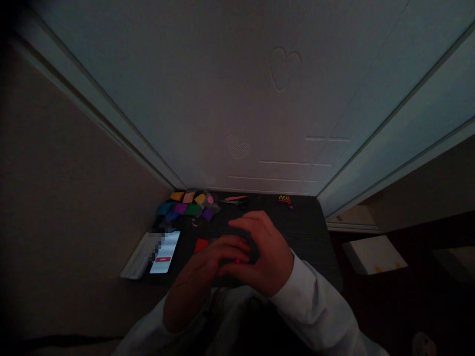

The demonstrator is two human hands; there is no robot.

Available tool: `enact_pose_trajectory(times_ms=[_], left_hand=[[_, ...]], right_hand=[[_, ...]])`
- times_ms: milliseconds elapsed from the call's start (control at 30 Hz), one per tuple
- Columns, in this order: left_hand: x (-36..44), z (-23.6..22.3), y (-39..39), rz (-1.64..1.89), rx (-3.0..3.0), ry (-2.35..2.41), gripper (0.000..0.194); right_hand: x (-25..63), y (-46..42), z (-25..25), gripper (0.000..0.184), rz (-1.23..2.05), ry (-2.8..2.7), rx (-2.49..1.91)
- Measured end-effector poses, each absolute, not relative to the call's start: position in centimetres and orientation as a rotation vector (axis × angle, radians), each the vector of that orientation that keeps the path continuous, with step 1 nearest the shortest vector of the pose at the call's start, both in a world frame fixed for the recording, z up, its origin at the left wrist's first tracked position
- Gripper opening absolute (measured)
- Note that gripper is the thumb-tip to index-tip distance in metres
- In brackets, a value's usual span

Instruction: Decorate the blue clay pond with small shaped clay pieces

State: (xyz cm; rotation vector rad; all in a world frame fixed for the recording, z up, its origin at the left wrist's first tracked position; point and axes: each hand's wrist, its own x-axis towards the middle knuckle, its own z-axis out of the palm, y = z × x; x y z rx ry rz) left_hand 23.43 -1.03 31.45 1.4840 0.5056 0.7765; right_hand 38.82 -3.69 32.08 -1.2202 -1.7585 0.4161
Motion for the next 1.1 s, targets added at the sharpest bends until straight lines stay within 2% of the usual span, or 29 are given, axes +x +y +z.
enact_pose_trajectory(times_ms=[133, 467, 833, 933, 1100], left_hand=[[22.9, 31.2, -0.7, 0.794, 1.440, 0.535, 0.030], [22.7, 30.8, -0.1, 0.680, 1.167, 0.534, 0.010], [23.1, 30.3, 0.0, 0.689, 0.952, 0.497, 0.009], [23.1, 30.3, 0.1, 0.723, 0.935, 0.562, 0.012], [23.0, 31.4, -0.2, 0.853, 1.109, 0.772, 0.020]], right_hand=[[39.1, -3.7, 31.8, 0.066, 0.410, -1.764, -1.236], [39.5, -4.0, 32.0, 0.067, 0.458, -1.759, -1.213], [39.5, -4.2, 31.9, 0.067, 0.480, -1.746, -1.190], [39.7, -4.4, 31.9, 0.059, 0.468, -1.751, -1.176], [39.8, -4.6, 32.8, 0.029, 0.428, -1.805, -1.134]])
